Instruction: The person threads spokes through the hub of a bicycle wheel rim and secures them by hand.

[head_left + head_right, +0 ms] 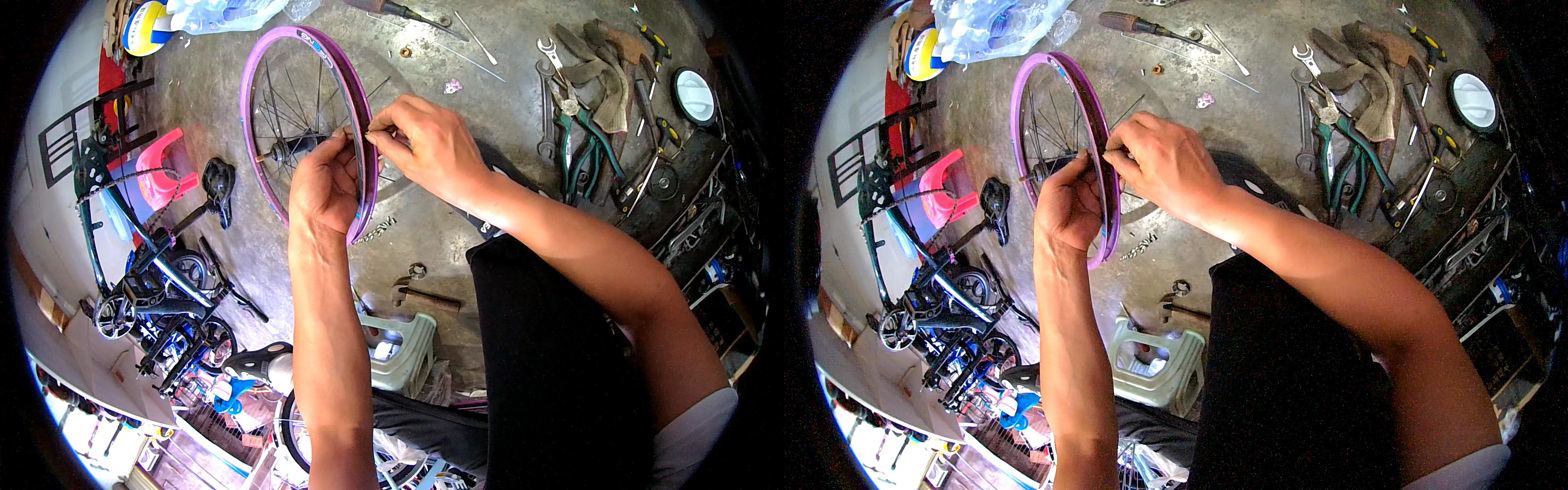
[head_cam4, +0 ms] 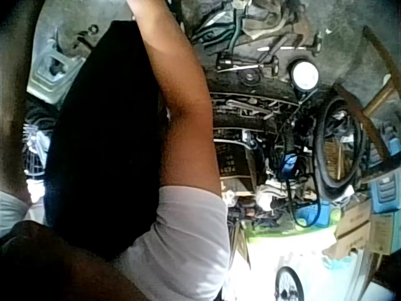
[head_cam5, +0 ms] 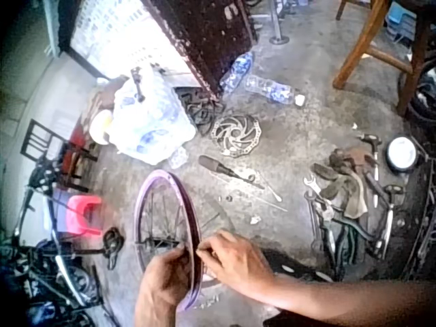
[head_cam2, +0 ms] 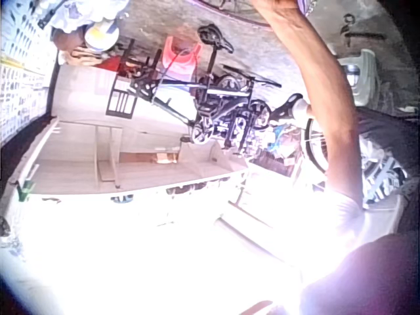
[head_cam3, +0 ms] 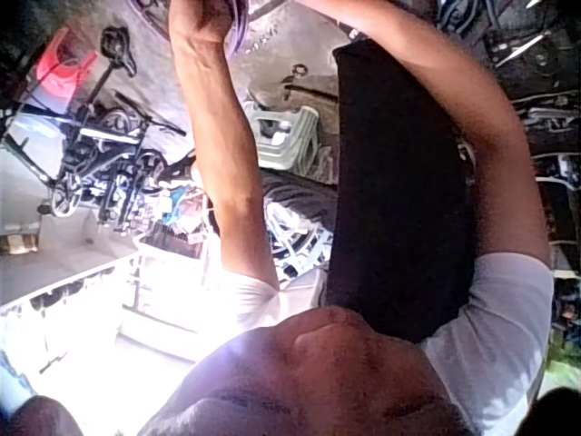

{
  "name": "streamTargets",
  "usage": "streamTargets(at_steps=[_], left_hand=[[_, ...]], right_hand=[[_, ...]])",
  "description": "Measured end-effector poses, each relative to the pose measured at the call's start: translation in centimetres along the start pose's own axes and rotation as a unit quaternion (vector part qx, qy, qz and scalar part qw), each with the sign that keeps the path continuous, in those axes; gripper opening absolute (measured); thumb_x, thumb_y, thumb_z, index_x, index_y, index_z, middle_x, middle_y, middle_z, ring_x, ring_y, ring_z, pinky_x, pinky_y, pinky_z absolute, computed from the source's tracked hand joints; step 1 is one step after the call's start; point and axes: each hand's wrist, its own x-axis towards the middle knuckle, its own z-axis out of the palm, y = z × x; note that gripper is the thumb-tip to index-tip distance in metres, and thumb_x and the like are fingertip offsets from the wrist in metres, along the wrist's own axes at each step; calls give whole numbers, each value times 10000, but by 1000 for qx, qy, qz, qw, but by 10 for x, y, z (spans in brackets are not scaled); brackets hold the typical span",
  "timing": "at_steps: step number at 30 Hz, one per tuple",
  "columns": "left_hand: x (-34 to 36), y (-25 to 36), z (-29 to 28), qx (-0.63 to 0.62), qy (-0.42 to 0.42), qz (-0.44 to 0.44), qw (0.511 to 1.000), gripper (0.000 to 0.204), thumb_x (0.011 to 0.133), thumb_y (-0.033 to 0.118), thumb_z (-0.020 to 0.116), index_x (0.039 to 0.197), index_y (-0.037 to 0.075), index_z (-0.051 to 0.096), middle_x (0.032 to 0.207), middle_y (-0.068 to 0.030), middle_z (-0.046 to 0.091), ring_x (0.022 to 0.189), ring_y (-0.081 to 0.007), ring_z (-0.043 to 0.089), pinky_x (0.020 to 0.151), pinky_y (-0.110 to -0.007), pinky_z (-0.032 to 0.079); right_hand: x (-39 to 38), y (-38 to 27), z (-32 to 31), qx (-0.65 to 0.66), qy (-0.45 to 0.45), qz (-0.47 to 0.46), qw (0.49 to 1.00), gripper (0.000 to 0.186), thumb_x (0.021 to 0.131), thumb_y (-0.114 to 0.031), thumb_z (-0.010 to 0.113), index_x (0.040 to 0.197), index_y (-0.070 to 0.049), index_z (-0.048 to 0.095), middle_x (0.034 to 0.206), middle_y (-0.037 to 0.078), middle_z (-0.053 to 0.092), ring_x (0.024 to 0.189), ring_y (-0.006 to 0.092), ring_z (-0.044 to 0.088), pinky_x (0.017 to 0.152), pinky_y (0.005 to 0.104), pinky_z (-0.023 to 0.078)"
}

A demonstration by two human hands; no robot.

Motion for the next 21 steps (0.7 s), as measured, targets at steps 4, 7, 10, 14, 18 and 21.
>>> streamTargets(at_steps=[4,7,10,14,18,21], left_hand=[[0,-3,3,1,6,2,1000,247,1038,180,477,1129,2,623,1051,-127,718,947,-235,691,895,-375,558],[1,-4,1,1,21,3,1000,243,1033,190,493,1130,20,637,1045,-108,724,936,-226,678,893,-355,539],[2,-6,1,-2,33,4,999,231,1026,190,507,1117,29,645,1047,-103,721,922,-222,670,886,-355,532],[2,-5,-1,-12,48,5,999,235,999,158,517,1122,-6,633,1048,-117,695,977,-227,646,915,-366,524],[-1,-5,2,-7,31,12,999,238,998,168,521,1120,-1,635,1051,-113,695,971,-223,641,905,-357,519],[-1,-7,1,-7,39,12,999,234,999,172,524,1116,4,637,1051,-111,695,969,-221,643,906,-365,524]], right_hand=[[0,-4,-5,-64,-15,-25,998,162,903,-162,706,907,-24,622,860,126,625,771,338,654,672,432,517],[2,-7,-3,-106,-22,-40,993,172,933,-178,661,919,-28,578,886,144,597,789,359,634,693,458,508],[5,-10,-4,-125,-48,-42,990,166,951,-176,622,931,-25,555,906,163,582,815,376,619,718,474,502],[10,-16,-9,-123,-93,-22,988,188,938,-185,591,904,0,589,895,191,611,860,389,636,770,489,529],[15,-14,-14,-134,-123,-54,982,192,935,-184,583,906,6,589,896,198,621,856,400,640,769,504,526],[18,-9,-9,-124,-133,-54,982,199,935,-192,579,906,5,586,888,204,639,848,408,651,751,519,522]])
